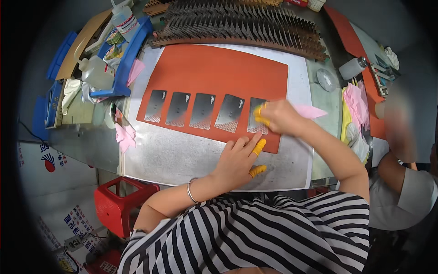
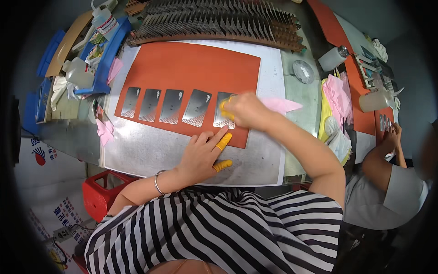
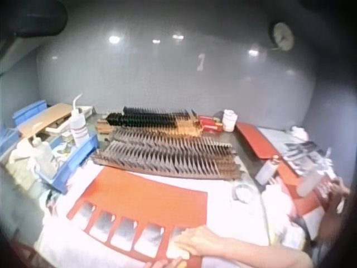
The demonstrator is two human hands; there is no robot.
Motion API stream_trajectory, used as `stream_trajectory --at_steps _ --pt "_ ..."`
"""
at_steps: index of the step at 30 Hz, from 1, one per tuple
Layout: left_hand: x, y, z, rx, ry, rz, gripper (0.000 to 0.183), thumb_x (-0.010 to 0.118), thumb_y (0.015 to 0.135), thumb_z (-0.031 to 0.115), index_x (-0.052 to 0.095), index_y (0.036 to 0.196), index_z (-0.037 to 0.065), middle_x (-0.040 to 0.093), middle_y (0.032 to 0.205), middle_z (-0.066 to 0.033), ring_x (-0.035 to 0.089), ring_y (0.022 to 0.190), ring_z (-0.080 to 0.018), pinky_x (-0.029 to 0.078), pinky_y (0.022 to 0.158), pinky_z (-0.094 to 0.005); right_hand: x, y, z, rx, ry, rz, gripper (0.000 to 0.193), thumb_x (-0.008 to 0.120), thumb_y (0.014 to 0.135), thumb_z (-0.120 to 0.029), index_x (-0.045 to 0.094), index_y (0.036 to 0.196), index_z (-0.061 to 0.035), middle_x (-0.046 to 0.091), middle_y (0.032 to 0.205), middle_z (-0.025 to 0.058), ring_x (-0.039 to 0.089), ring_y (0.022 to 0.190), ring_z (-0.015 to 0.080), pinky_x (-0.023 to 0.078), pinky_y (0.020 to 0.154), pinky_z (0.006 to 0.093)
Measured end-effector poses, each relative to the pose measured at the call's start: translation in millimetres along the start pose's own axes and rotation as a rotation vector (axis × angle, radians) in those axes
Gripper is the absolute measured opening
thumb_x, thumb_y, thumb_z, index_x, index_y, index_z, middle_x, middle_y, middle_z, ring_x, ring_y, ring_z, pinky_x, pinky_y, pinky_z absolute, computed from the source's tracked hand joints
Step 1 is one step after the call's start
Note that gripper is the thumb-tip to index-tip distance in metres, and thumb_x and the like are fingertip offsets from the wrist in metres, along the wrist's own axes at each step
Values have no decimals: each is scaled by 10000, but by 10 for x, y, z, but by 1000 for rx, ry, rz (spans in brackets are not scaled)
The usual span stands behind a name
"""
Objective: Cleaning and inspecting small metal plates with a cloth and solvent in a fabrication environment.
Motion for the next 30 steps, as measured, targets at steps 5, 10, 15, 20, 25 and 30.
stream_trajectory --at_steps 5,10,15,20,25,30 --pt "-78 50 44 -42 -33 29 578 630 724 369 507 1150 -1 456 1263 -105 452 935 -252 382 768 -353 -194 -73 282 187 -38 161 129 630 717 -154 615 810 -65 587 658 111 574 613 301 460 524 379" --pt "-347 -150 -198 -78 -162 65 545 671 701 275 502 1137 -3 468 1239 -117 468 956 -277 399 805 -367 -86 -233 -132 162 106 90 89 606 720 -135 587 737 -49 585 666 130 570 603 311 452 521 396" --pt "-393 -317 -484 -111 -60 47 538 674 695 276 507 1116 -14 468 1229 -114 468 961 -278 402 806 -364 -325 77 -350 198 219 330 126 602 772 -154 569 735 -38 578 646 136 569 590 319 441 508 407" --pt "-364 -334 -442 -80 9 67 584 661 700 325 504 1141 -24 458 1242 -131 461 976 -275 397 806 -370 -16 450 -62 330 -9 195 118 599 763 -155 574 760 -39 595 667 145 581 607 325 445 510 413" --pt "-403 -365 -503 -97 -56 81 556 677 686 283 517 1113 -34 463 1233 -142 455 994 -280 398 826 -377 241 493 -507 131 -13 127 143 619 717 -181 590 740 -43 593 636 141 589 583 316 462 527 428" --pt "-476 -365 -491 -93 -143 71 524 683 681 247 523 1094 -34 463 1223 -149 449 1022 -289 398 849 -380 -98 703 20 373 -100 248 81 580 710 -118 570 698 -38 570 610 159 584 578 319 459 526 426"
Point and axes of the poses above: each hand's wrist, its own y-axis towards the middle knuckle, its own x-axis out of the palm, z = x × y, the point moved 9 cm from there along y, towards the middle knuckle
